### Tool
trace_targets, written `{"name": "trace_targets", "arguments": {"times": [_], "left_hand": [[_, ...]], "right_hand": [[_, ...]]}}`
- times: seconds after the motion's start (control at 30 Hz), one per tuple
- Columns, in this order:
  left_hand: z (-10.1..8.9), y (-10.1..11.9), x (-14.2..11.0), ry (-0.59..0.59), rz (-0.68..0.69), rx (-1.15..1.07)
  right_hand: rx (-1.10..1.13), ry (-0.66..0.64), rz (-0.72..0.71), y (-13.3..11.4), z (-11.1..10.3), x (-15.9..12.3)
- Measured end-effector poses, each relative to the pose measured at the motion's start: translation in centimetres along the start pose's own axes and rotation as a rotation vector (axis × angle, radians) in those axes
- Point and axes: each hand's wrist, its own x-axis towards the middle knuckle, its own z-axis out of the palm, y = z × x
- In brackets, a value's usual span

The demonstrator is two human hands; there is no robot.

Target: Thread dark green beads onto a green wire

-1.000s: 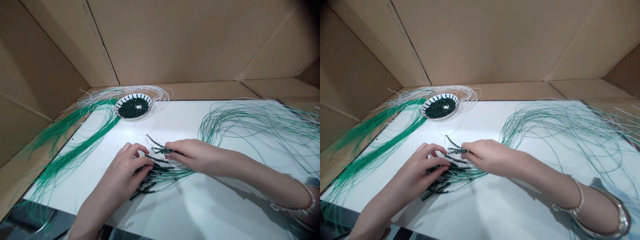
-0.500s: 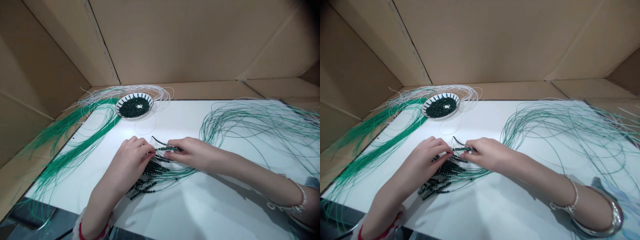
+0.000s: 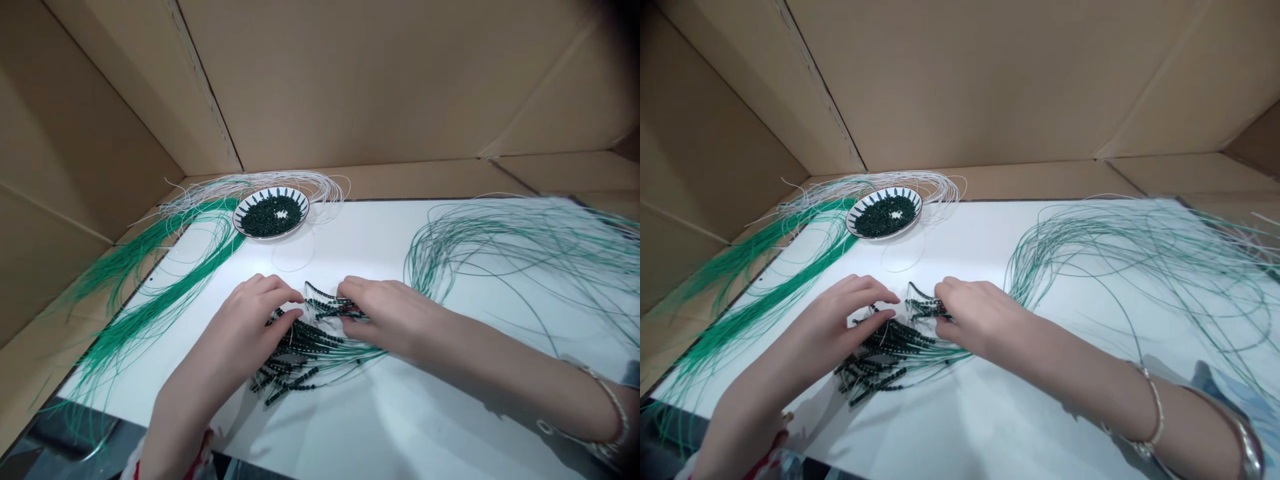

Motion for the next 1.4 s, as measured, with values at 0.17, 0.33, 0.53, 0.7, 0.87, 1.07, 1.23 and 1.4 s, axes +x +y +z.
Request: {"name": "trace_targets", "arguments": {"times": [0.17, 0.33, 0.53, 0.7, 0.87, 1.07, 1.23, 1.4], "left_hand": [[-0.6, -0.6, -0.6, -0.089, 0.005, 0.017], [-0.6, -0.7, -0.9, -0.140, 0.021, 0.038], [-0.5, -0.3, -0.4, -0.235, -0.058, 0.049], [-0.4, -0.1, 0.0, -0.203, -0.032, -0.037], [-0.6, -0.8, -0.5, -0.170, -0.064, -0.074], [-1.4, -1.7, -1.2, -0.175, -0.175, -0.096], [-1.0, -2.3, -0.9, -0.135, -0.202, -0.109], [-0.5, -3.0, -0.5, -0.064, -0.099, -0.145]], "right_hand": [[-0.032, -0.009, 0.000, 0.6, -0.3, 0.0], [0.009, 0.014, 0.079, 1.6, 0.1, -0.4], [0.113, 0.052, 0.027, 2.3, -0.6, 0.4], [0.283, 0.109, 0.014, 2.6, -1.8, 0.7], [0.451, 0.108, 0.004, 2.3, -1.9, 0.6], [0.500, 0.032, 0.019, 1.6, -1.6, 0.5], [0.410, 0.010, 0.044, 1.6, -1.4, 0.5], [0.419, -0.012, 0.032, 1.9, -1.3, 0.5]]}}
